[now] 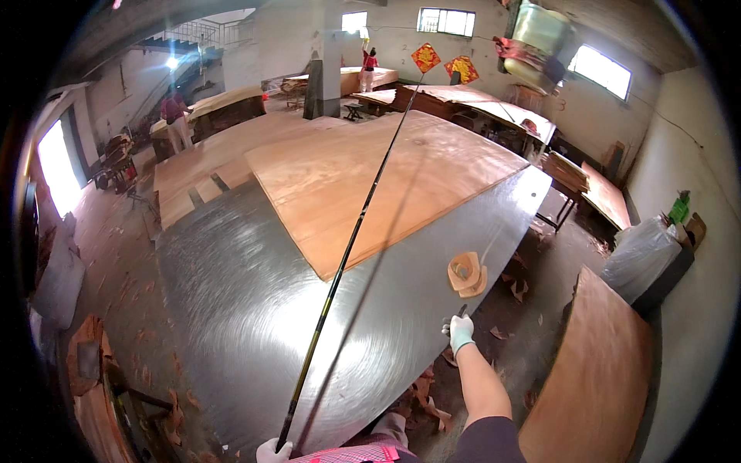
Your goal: The person uses a utility knife to cut pieces of plywood veneer, then moves and stacks large plywood sheets onto a table.
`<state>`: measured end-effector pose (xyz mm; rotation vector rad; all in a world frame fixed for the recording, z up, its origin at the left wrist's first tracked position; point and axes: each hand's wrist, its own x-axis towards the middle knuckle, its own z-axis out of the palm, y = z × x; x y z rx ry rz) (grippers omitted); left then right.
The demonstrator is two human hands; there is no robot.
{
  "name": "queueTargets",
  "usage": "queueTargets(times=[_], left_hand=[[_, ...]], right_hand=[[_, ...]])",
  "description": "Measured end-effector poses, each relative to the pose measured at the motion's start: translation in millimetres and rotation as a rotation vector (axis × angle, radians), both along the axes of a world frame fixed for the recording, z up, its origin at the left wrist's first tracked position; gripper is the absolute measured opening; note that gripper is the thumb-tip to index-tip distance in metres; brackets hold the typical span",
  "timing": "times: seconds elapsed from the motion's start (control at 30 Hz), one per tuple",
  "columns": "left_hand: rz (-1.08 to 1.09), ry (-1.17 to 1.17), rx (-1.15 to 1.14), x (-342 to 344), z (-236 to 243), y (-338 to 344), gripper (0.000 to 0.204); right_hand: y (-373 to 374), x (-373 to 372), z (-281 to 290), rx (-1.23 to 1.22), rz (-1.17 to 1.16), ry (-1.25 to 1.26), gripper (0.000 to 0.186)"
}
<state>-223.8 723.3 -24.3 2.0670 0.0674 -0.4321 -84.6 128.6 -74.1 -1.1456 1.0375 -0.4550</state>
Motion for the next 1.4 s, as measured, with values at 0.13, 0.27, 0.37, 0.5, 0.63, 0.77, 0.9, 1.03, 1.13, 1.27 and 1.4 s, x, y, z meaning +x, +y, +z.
queueTargets(times=[0.13, 0.27, 0.37, 0.5, 0.63, 0.77, 0.9, 1.03, 1.13, 1.27, 1.4], left_hand=[[0.019, 0.023, 0.168, 11.3, -7.0, -25.3, 0.029], [0.036, 0.067, 0.192, 35.2, 3.0, -63.9, 0.029], [0.094, 0.154, 0.125, 49.7, 16.5, -86.0, 0.031], [0.103, 0.061, 0.212, 49.9, -15.0, -84.8, 0.032], [0.048, 0.067, 0.11, 63.3, -23.4, -101.1, 0.029], [0.098, 0.07, 0.109, 69.8, -12.7, -103.5, 0.025], [0.222, 0.174, 0.016, 74.9, -22.4, -109.8, 0.021], [0.401, 0.241, -0.094, 70.9, 19.8, -113.2, 0.021], [0.455, 0.205, -0.07, 63.0, 27.3, -105.3, 0.019], [0.612, 0.165, -0.053, 40.2, 9.3, -91.8, 0.019], [0.616, 0.087, 0.071, 28.6, 11.4, -97.5, 0.02]], right_hand=[[-31.6, 57.0, 17.7, -0.041, 0.038, 0.033, 0.034], [-65.2, 79.3, 22.3, -0.159, 0.28, 0.158, 0.054], [-84.9, 66.1, 8.6, -0.221, 0.389, 0.273, 0.055], [-114.4, 29.9, -16.1, 0.006, 0.033, 0.228, 0.05], [-175.7, -29.6, -43.4, 0.495, -0.492, 0.284, 0.032], [-127.7, -10.8, -45.6, 0.265, -0.523, 0.024, 0.025], [-77.6, 41.0, -22.3, 0.146, -0.212, -0.235, 0.019], [13.4, 107.7, 42.1, -0.003, 0.25, -0.07, 0.012], [59.1, 157.8, 43.1, -0.055, 0.6, -0.151, 0.017], [117.7, 225.5, 48.8, -0.409, 0.988, 0.028, 0.037], [142.0, 287.1, 18.7, -0.848, 1.053, -0.026, 0.048]])
